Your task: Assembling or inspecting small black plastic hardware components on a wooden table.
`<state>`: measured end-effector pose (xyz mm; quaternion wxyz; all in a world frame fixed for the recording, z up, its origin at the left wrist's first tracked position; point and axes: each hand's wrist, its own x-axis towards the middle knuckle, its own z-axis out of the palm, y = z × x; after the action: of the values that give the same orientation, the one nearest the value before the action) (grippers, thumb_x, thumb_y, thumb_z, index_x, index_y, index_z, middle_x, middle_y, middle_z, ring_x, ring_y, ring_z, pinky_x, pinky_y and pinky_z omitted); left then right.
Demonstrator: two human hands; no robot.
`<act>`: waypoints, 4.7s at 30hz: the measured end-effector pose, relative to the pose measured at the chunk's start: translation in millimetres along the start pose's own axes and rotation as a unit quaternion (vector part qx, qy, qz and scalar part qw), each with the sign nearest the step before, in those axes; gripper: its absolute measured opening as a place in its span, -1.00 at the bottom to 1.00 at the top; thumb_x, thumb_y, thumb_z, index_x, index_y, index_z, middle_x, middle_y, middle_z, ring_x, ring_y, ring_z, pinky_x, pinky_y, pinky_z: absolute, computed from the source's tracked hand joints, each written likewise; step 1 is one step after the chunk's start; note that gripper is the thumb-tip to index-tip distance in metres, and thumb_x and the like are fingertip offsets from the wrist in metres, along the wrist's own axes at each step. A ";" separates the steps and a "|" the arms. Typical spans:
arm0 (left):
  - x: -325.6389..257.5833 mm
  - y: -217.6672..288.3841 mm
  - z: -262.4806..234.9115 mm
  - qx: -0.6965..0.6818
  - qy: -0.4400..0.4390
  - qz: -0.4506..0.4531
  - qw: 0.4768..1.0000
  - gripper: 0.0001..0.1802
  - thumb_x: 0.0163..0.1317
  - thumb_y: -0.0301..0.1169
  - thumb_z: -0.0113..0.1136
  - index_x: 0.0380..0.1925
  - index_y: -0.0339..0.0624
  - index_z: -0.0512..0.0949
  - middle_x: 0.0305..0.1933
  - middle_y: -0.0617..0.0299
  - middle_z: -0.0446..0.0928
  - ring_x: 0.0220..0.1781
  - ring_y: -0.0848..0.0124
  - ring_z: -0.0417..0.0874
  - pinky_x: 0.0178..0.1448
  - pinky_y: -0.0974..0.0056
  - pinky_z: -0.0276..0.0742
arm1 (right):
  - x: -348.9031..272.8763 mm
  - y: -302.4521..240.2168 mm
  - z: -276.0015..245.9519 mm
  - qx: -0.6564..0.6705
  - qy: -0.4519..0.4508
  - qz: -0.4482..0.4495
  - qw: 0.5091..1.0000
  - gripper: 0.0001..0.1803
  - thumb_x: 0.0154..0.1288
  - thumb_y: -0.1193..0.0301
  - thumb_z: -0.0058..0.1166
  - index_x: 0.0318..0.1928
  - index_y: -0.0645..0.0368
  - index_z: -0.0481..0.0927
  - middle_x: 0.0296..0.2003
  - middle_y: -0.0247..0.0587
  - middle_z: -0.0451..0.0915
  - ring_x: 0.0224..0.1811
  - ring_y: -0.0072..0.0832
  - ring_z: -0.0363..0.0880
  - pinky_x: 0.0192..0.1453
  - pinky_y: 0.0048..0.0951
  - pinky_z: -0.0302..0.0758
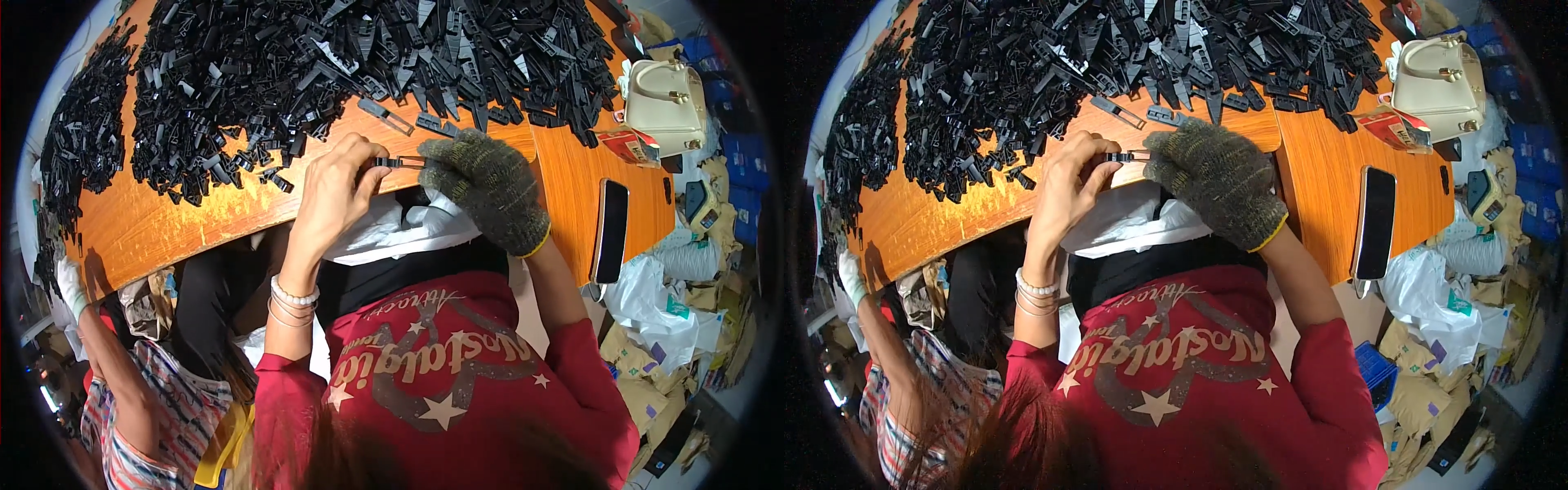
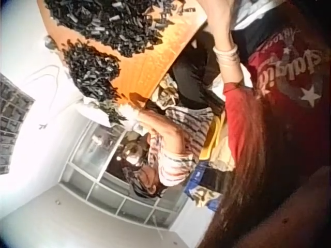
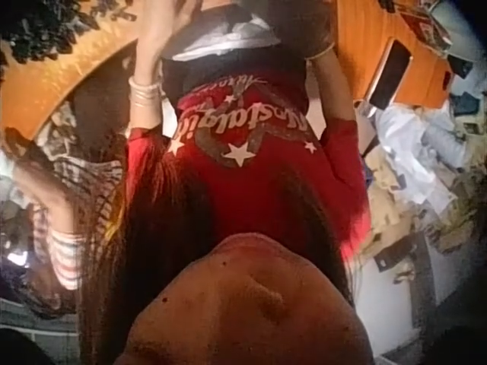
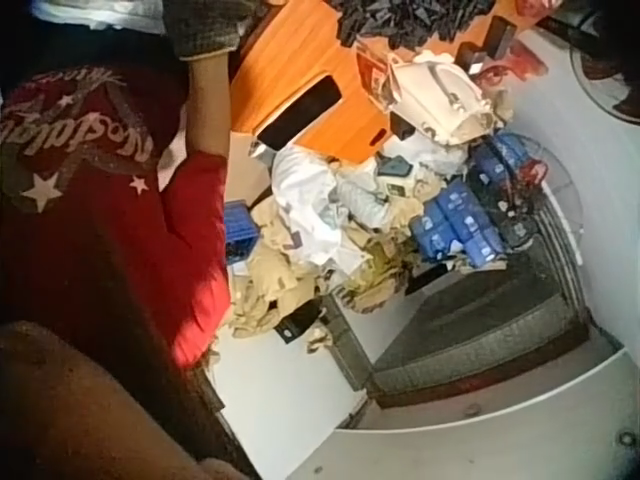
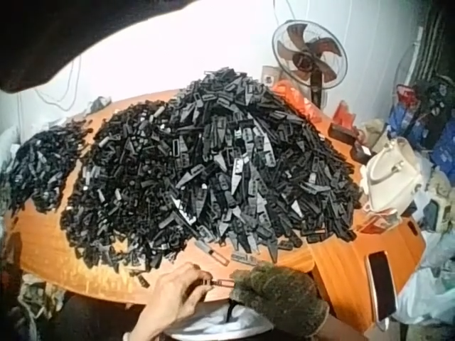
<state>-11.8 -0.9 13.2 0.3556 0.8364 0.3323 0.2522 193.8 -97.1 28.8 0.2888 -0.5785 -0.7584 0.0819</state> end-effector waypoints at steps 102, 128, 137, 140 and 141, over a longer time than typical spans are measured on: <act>-19.8 38.0 42.4 -0.059 0.189 0.059 0.978 -0.83 0.09 -0.65 0.26 -0.34 -0.37 0.46 -0.34 0.04 0.47 -0.39 0.21 0.59 -0.32 0.25 0.50 | -2.9 -43.5 41.1 0.411 0.064 0.213 0.884 -0.31 0.25 0.52 0.21 0.35 0.31 0.25 0.18 -0.02 0.48 0.15 -0.47 0.49 0.16 -0.44 0.50; -19.2 3.4 2.4 0.081 0.066 -0.003 0.995 -0.85 0.11 -0.46 0.30 -0.32 -0.21 0.56 -0.34 0.13 0.51 -0.36 0.10 0.61 -0.31 0.13 0.47 | 23.3 -15.5 1.3 0.029 -0.079 0.064 0.994 -0.63 0.13 0.33 0.31 -0.02 0.10 0.67 -0.22 -0.16 0.69 -0.19 -0.23 0.64 -0.04 -0.26 0.53; -19.8 -0.7 4.3 0.068 0.063 0.010 0.996 -0.84 0.12 -0.45 0.30 -0.31 -0.16 0.55 -0.37 0.16 0.44 -0.39 0.14 0.59 -0.36 0.13 0.43 | 49.4 -19.4 -11.2 -0.108 -0.190 -0.018 0.976 -0.62 0.18 0.12 0.20 -0.08 0.07 0.64 -0.28 -0.18 0.66 -0.24 -0.19 0.65 -0.18 -0.24 0.53; -18.4 -0.8 5.1 0.074 0.060 0.020 0.995 -0.86 0.14 -0.44 0.28 -0.30 -0.14 0.55 -0.38 0.16 0.41 -0.40 0.15 0.58 -0.37 0.12 0.42 | 53.0 -19.9 -9.1 -0.116 -0.204 -0.019 0.972 -0.62 0.19 0.12 0.20 -0.07 0.07 0.64 -0.28 -0.18 0.66 -0.24 -0.19 0.65 -0.18 -0.24 0.53; -19.3 -2.4 5.5 0.063 0.069 0.023 0.995 -0.87 0.13 -0.45 0.26 -0.31 -0.15 0.54 -0.39 0.16 0.40 -0.40 0.14 0.57 -0.38 0.12 0.41 | 54.7 -20.0 -6.6 -0.117 -0.210 -0.023 0.970 -0.62 0.19 0.12 0.19 -0.07 0.07 0.64 -0.28 -0.18 0.66 -0.25 -0.19 0.65 -0.18 -0.24 0.53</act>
<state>-21.7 -16.2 4.4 0.2727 0.8450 0.3521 0.2959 171.8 -54.2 62.2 0.0551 -0.5603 -0.8197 0.1058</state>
